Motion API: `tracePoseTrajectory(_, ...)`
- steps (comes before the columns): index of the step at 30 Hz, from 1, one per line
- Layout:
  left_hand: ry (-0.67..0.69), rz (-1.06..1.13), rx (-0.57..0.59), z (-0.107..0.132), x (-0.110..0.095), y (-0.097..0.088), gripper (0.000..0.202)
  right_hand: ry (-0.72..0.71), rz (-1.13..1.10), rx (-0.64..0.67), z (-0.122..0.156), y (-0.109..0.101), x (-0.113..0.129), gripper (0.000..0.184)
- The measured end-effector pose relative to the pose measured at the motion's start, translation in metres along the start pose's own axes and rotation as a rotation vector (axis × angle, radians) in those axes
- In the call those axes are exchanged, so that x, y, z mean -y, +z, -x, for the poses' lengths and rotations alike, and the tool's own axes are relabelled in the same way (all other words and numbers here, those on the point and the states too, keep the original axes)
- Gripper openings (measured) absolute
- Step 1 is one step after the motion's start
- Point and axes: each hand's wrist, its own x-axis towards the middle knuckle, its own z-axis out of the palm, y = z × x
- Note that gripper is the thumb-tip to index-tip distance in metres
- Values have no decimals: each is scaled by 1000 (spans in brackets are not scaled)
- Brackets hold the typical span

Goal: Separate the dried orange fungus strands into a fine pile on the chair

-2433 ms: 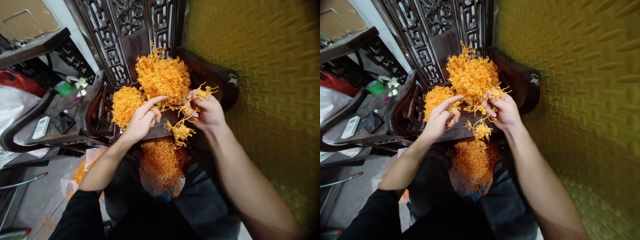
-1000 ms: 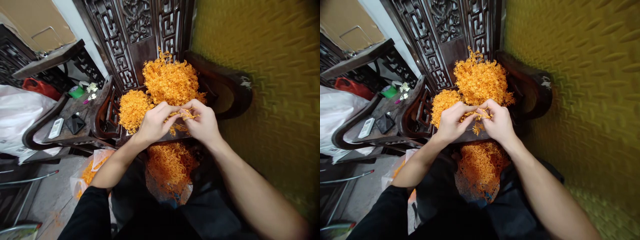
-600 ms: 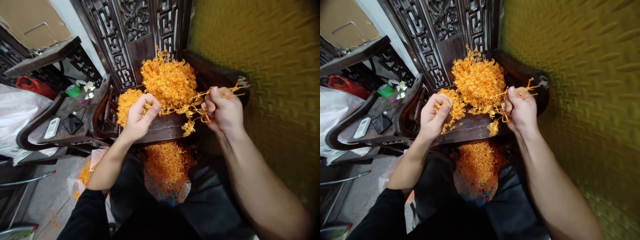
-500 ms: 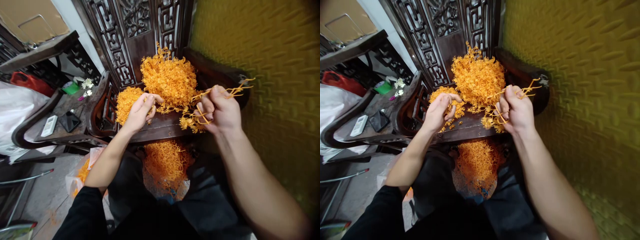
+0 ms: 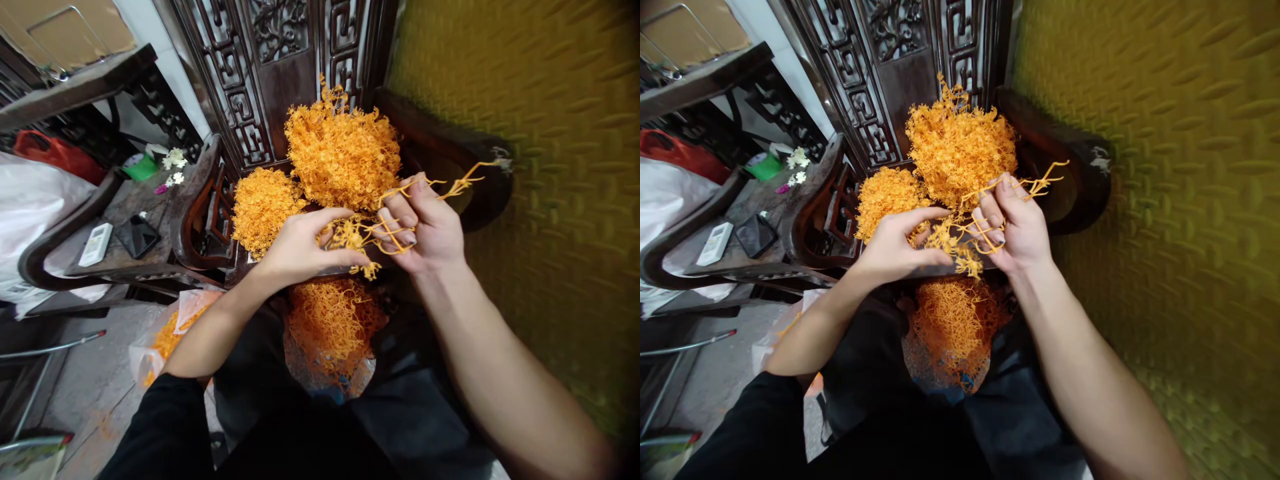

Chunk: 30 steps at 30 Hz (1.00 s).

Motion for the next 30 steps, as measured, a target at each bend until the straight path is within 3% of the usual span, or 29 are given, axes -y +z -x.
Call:
tracePoseTrajectory(7, 174, -526, -138, 7, 4, 23, 97, -70, -137, -71, -4, 10, -1, 57)
tracePoseTrajectory(12, 236, -671, -224, -4, 14, 29, 71, -102, -109, -118, -5, 12, -8, 61)
tracePoseTrajectory(15, 264, -629, -201, -5, 12, 27, 44, -119, -71, -150, -8, 8, -15, 57)
tracePoseTrajectory(17, 357, -557, -198, -1, 8, 24, 36, -131, -76, -200, -15, 0, -21, 57)
tracePoseTrajectory(20, 505, -425, -333, 6, 1, 18, 27, -154, -86, -227, -30, -20, -32, 61)
tracePoseTrajectory(23, 452, -279, -524, 10, -3, 12, 21, -130, -48, -196, -45, -38, -45, 60)
tracePoseTrajectory(28, 446, -218, -654, 16, 1, -1, 30, -157, -26, -320, -58, -55, -52, 62)
tracePoseTrajectory(30, 308, -156, -766, 16, 4, -6, 41, -145, -63, -332, -58, -60, -45, 63)
